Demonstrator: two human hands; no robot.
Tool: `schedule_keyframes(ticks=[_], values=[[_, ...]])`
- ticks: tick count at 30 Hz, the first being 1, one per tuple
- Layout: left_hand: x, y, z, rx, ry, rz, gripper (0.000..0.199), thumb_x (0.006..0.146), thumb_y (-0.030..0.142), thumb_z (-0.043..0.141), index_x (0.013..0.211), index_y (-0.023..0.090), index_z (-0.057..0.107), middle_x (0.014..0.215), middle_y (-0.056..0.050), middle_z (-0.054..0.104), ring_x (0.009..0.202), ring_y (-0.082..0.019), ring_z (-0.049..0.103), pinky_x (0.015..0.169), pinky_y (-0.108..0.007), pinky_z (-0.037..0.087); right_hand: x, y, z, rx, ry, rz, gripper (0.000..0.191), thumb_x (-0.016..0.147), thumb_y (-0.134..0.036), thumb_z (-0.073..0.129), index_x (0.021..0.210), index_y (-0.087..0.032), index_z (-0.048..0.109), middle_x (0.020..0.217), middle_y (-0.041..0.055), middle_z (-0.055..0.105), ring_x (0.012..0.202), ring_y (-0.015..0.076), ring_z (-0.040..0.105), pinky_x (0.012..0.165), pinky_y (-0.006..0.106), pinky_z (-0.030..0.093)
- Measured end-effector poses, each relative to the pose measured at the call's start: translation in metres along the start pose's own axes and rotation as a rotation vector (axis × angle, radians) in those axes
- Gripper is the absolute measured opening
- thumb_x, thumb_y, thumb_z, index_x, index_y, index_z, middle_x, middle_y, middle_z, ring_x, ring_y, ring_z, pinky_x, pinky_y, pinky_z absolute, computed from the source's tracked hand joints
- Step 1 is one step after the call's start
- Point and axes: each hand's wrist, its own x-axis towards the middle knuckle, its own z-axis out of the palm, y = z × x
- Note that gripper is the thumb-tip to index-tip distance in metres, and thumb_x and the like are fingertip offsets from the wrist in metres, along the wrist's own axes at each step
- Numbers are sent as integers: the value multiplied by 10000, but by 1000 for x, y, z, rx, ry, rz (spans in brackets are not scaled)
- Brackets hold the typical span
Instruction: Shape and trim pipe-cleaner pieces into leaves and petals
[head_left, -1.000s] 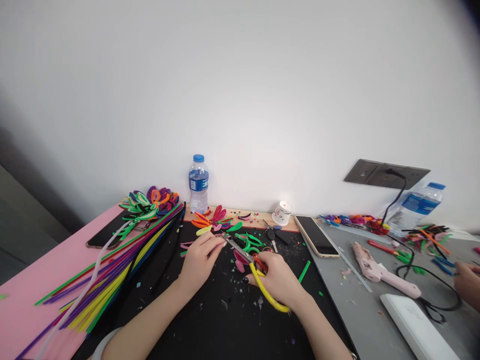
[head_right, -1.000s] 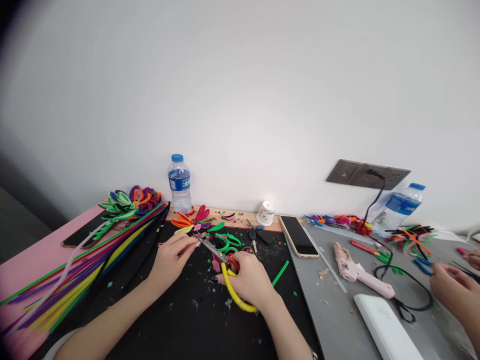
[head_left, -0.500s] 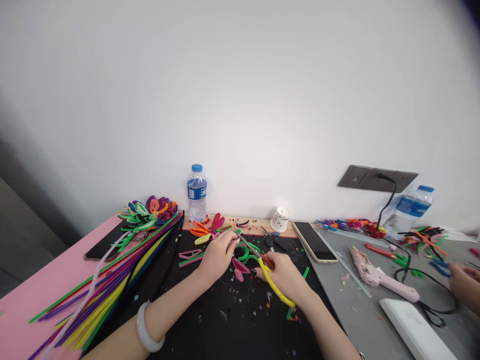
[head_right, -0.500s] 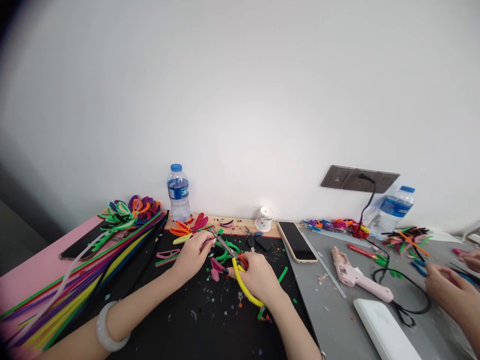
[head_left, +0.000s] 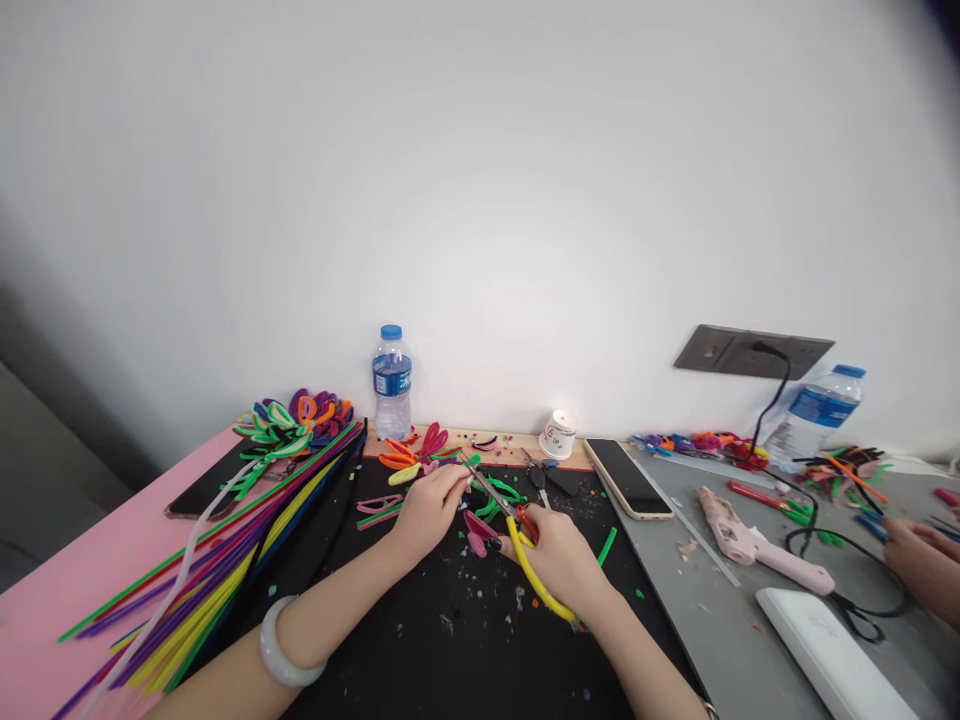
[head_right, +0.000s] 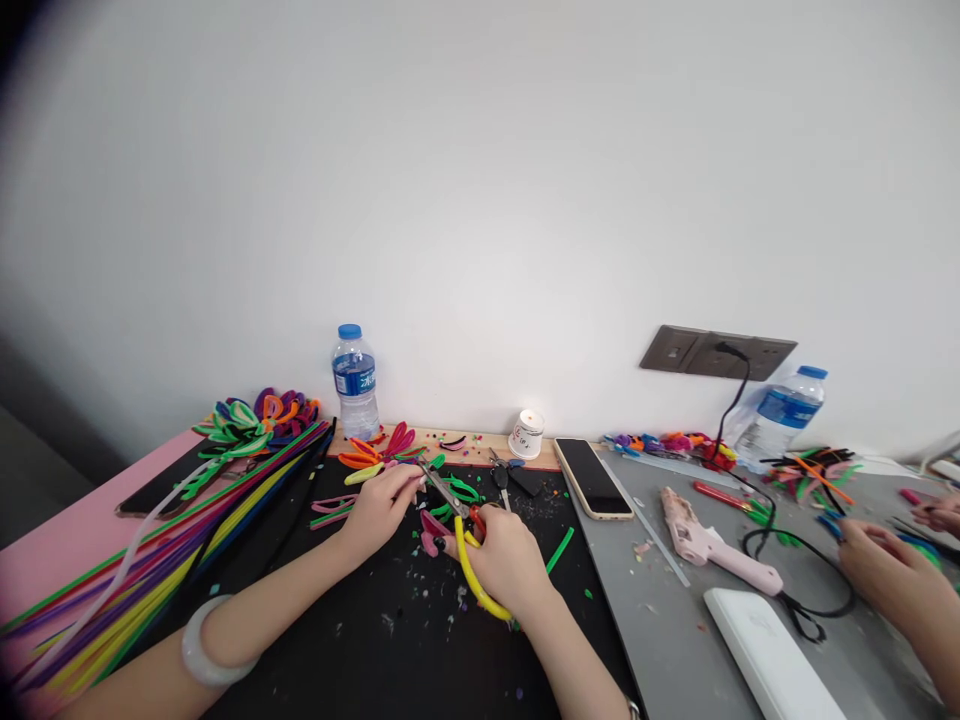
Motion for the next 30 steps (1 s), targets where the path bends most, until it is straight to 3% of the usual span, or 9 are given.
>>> schedule_keyframes(ticks=[7,30], values=[[0,-3,0,-32,-6,-78,166,880,208,489,909,183,651,818,-43,710,712,-175,650,706,-295,509,-1,-2,1,-6,-33,25,338,723,-488,609,651,-217,419,648,-8,530,554,139,455,496,225,252],[4,5,-4,-157,-16,-148,188,878,192,443,827,182,623,666,7,639,517,-125,578,589,-248,468,0,-3,5,10,-15,31,346,722,-505,610,658,-214,433,675,-2,539,583,146,476,504,226,260]])
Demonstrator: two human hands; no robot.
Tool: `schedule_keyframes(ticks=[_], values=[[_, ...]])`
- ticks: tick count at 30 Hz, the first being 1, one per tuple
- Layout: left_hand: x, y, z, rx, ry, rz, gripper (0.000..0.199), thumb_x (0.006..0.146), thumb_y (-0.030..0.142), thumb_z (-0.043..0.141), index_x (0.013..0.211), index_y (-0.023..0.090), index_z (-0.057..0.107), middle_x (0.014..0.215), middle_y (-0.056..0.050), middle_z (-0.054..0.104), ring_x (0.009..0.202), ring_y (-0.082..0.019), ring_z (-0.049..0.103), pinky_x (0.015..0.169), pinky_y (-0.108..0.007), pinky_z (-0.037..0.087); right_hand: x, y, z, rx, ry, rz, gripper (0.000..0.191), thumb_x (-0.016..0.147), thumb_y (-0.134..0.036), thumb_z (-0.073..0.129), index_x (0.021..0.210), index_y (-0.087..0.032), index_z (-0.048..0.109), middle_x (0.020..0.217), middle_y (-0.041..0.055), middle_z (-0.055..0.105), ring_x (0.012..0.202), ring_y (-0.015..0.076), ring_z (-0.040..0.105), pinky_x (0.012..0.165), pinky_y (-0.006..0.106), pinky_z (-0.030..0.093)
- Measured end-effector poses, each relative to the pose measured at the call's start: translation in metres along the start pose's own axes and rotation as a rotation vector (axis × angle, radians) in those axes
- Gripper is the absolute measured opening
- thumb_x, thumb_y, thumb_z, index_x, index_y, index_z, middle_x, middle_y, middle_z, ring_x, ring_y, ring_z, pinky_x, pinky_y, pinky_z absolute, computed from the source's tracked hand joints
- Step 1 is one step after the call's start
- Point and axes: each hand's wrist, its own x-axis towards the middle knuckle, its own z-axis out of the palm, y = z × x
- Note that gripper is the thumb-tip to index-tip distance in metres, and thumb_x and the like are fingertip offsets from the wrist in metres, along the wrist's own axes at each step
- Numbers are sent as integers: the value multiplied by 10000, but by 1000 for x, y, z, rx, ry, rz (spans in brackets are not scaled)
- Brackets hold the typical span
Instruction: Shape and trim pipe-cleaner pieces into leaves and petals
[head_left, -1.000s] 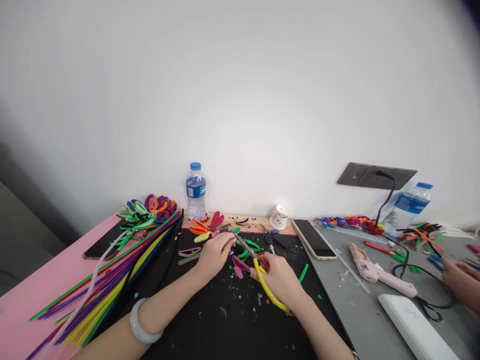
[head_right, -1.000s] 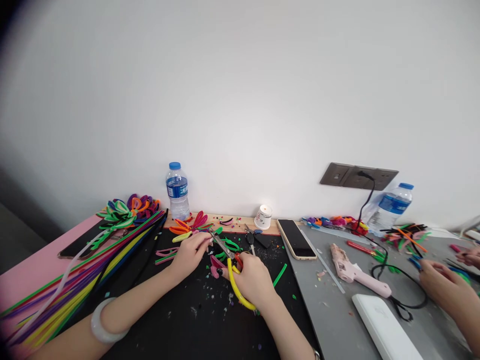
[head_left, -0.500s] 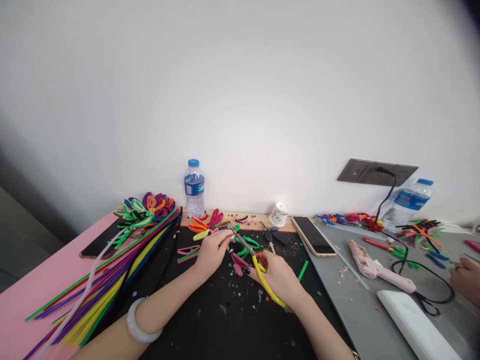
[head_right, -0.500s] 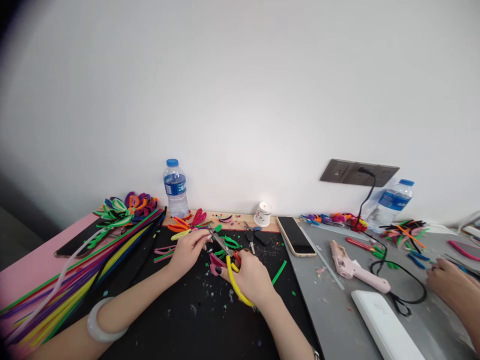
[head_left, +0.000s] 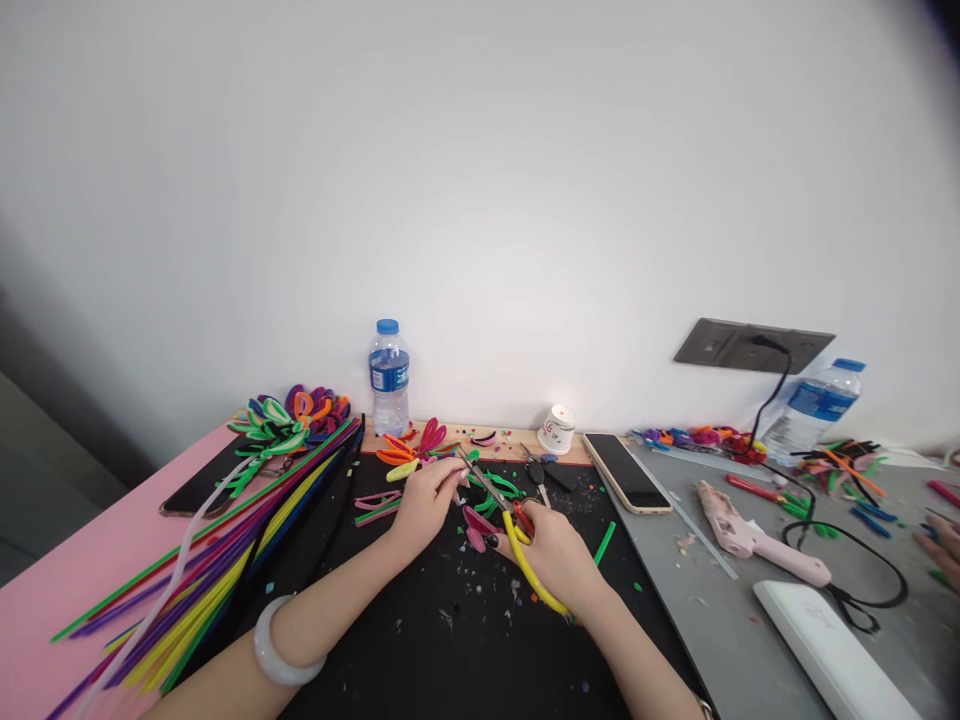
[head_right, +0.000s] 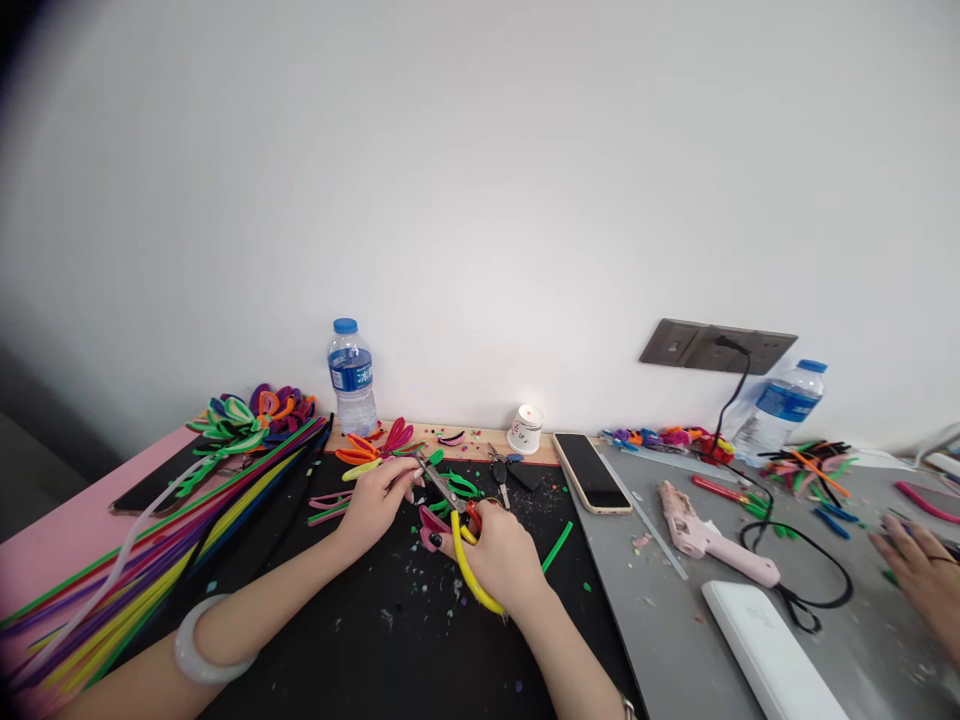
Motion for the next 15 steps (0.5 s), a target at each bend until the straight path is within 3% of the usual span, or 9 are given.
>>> schedule_keyframes(ticks=[6,15], values=[[1,-3,-2,3,32,-21,212,868,172,438,931,169,640,698,-8,658,513,-126,578,581,-249,472,-1,-1,-4,38,-11,18,337,736,-487,605,646,-218,424,637,-19,536,541,132,450,497,227,265],[-1,-6,1,48,36,23,198,874,196,455,899,180,651,723,-15,676,548,-136,600,592,-258,485,-2,-3,-3,-19,-11,28,345,727,-507,617,645,-212,457,692,8,555,587,150,490,498,228,252]])
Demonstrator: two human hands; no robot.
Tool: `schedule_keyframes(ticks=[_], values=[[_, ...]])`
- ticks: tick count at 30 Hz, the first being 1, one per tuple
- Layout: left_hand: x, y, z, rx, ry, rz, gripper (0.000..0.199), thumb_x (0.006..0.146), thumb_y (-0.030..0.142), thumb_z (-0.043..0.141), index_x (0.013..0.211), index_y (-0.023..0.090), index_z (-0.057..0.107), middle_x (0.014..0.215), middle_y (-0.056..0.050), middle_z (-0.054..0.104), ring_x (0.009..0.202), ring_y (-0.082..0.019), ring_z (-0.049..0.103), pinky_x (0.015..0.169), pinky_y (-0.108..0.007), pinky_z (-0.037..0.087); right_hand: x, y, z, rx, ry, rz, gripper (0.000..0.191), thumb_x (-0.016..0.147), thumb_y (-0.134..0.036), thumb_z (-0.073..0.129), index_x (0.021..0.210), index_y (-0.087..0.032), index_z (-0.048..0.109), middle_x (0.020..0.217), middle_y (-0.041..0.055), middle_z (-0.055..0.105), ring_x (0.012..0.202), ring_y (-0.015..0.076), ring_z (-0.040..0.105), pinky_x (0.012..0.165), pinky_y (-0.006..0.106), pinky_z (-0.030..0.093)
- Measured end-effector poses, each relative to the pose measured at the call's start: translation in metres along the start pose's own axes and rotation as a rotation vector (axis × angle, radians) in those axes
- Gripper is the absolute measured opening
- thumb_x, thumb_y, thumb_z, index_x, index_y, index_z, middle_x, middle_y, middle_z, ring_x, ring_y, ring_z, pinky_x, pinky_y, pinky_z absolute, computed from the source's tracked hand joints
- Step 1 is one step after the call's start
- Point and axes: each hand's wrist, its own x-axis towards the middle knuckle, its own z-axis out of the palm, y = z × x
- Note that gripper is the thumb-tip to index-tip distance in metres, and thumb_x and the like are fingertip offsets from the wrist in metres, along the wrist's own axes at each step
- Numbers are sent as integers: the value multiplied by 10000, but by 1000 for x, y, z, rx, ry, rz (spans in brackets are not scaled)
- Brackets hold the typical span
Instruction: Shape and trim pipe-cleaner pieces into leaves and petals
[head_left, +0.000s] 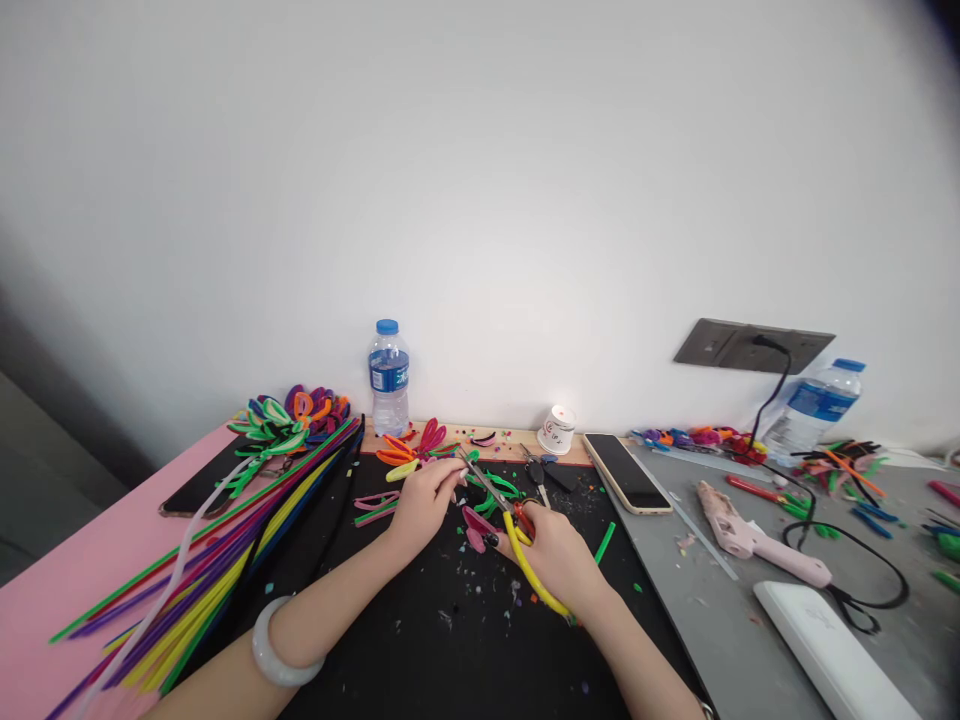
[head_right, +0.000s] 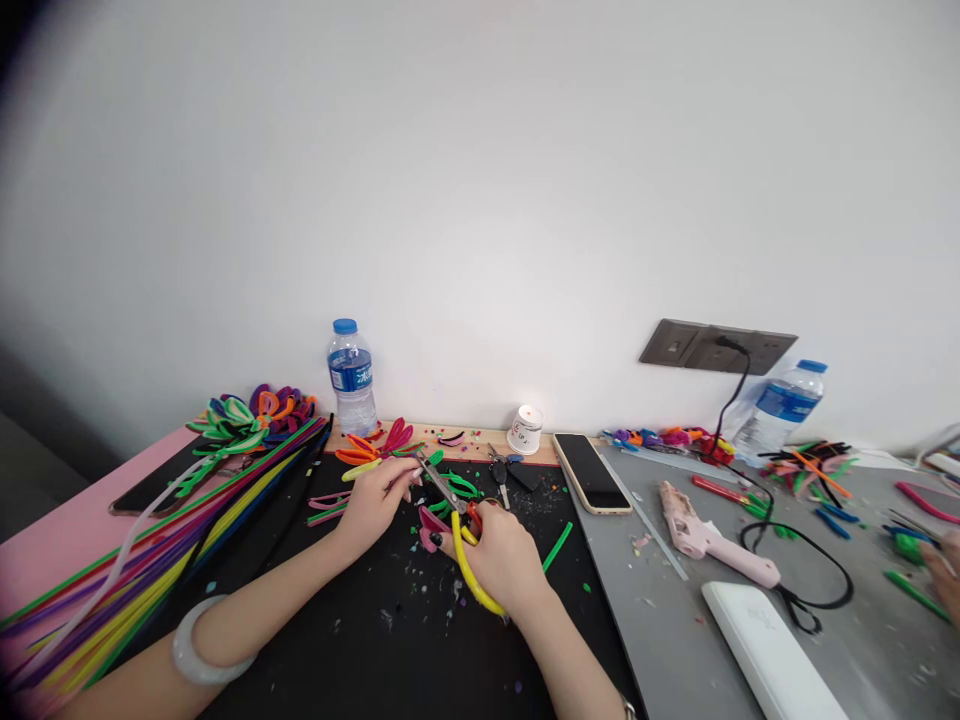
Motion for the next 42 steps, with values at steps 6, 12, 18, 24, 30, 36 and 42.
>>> schedule_keyframes(ticks=[6,12,18,24,30,36,42], values=[[-1,-2,2,28,-13,15,184,868,193,473,903,191,654,735,-16,691,598,-152,619,634,-271,489,2,1,1,8,9,-4,358,712,-469,635,595,-214,414,608,-20,492,534,129,417,486,227,241],[1,2,0,-21,-46,-17,176,870,207,470,848,186,643,680,-4,660,578,-149,596,639,-270,467,3,6,4,69,28,-34,384,726,-450,615,555,-209,369,553,-43,418,512,113,360,487,225,244],[4,4,0,-344,-179,-213,198,864,268,475,730,172,585,623,19,605,474,-112,529,524,-229,409,5,10,3,80,17,-53,386,723,-441,617,543,-203,373,538,-49,398,509,108,350,480,219,241],[7,-8,4,-616,-318,-350,243,821,364,549,703,152,546,619,18,584,470,-90,503,501,-216,389,8,17,-3,5,13,-73,344,722,-438,623,560,-198,437,550,-38,466,512,110,382,481,220,229],[8,-13,4,-721,-412,-421,296,792,432,589,728,147,539,649,9,593,499,-89,514,524,-224,419,8,19,-14,-65,11,-128,297,700,-416,668,606,-194,495,635,-14,564,567,126,463,502,226,228],[9,-13,0,-785,-485,-468,324,762,457,635,759,140,567,637,2,615,534,-99,541,557,-224,423,9,22,-22,-134,20,-193,282,687,-410,695,633,-189,529,680,-4,575,596,137,482,510,226,228],[8,-14,-1,-819,-537,-501,309,764,443,644,771,144,566,643,-2,630,574,-113,580,599,-235,438,17,30,-20,-163,8,-219,230,688,-393,701,708,-190,594,720,13,603,648,167,538,524,232,268]])
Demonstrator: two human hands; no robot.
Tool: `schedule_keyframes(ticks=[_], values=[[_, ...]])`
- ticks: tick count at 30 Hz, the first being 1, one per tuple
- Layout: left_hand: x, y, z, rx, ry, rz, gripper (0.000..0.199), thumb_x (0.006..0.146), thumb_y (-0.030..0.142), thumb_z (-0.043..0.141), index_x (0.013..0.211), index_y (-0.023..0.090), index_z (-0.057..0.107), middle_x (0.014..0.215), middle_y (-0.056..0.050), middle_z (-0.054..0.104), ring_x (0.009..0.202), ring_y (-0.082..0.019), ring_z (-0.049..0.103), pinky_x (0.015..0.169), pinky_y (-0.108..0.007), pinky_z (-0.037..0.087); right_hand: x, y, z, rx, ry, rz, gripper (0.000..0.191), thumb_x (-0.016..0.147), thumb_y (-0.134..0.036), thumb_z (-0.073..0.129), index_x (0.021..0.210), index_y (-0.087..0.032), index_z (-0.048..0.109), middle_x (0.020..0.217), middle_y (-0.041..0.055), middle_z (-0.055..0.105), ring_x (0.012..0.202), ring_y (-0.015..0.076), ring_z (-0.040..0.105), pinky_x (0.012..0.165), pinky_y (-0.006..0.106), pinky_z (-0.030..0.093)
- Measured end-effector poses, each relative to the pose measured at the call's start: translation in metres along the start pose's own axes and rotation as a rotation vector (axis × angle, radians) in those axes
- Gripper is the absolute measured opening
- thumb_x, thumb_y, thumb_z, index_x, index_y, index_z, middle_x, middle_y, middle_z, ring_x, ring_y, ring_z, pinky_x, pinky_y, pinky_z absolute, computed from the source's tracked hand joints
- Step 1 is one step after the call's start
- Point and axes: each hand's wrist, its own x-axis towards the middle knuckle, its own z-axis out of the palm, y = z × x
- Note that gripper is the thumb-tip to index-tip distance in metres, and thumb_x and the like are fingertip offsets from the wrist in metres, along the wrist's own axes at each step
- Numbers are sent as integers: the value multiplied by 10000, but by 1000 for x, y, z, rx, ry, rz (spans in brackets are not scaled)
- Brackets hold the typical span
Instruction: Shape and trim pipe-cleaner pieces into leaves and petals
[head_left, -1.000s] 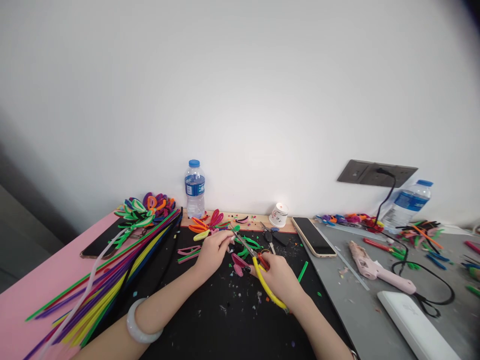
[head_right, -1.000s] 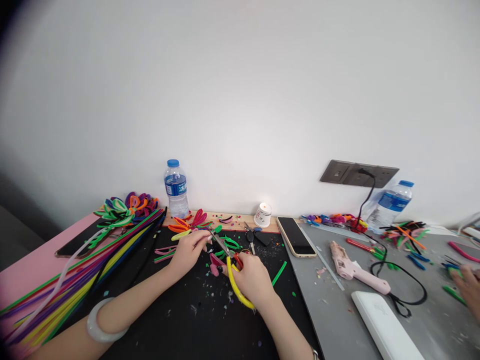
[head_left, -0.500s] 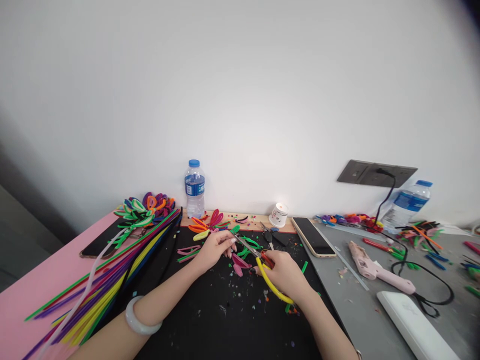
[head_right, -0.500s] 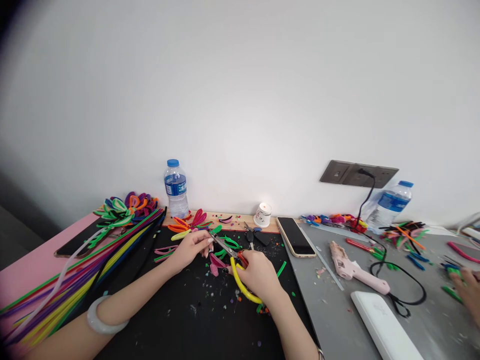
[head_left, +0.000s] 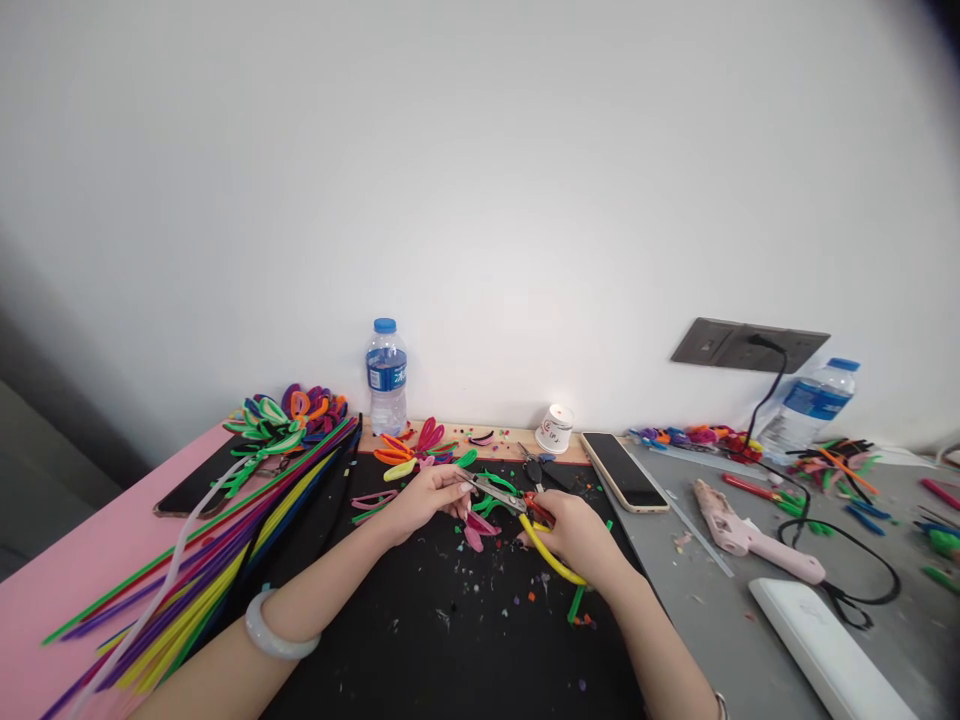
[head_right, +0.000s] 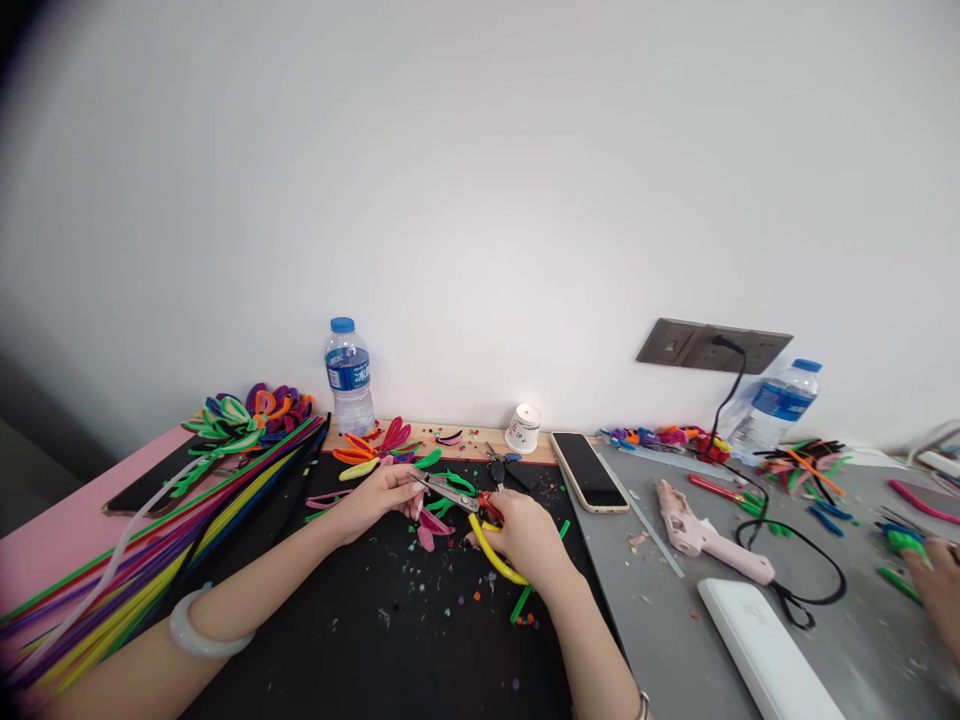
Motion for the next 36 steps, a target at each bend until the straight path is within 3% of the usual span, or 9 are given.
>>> schedule_keyframes(ticks=[9,14,22,29,36], values=[[-1,1,-4,-7,-82,-39,255,761,390,657,763,149,573,652,-2,634,605,-124,580,613,-238,419,5,12,5,105,86,-76,187,728,-250,652,910,-220,626,1028,38,644,912,205,611,739,265,443],[-5,8,-5,15,-168,-67,202,755,325,670,754,141,587,638,-3,631,612,-123,570,610,-224,396,8,13,5,116,117,-139,177,718,-131,606,877,-209,608,986,42,633,877,186,608,756,264,462],[-4,9,-10,31,-262,-114,272,759,404,667,749,142,596,615,-8,632,596,-126,571,616,-230,392,10,14,5,57,136,-184,269,685,-63,562,917,-196,593,927,47,614,895,206,585,748,286,465],[-2,4,-8,-122,-138,-110,233,745,339,695,789,146,572,638,7,599,585,-107,549,599,-224,395,8,11,11,141,150,-59,297,693,-223,647,976,-199,562,1030,51,601,950,214,580,803,296,452],[0,-3,-8,-192,-74,-88,232,747,337,692,811,148,576,640,16,584,570,-87,515,598,-217,395,4,4,8,178,126,27,357,687,-271,646,1020,-199,538,1072,57,576,992,220,570,854,296,427]])
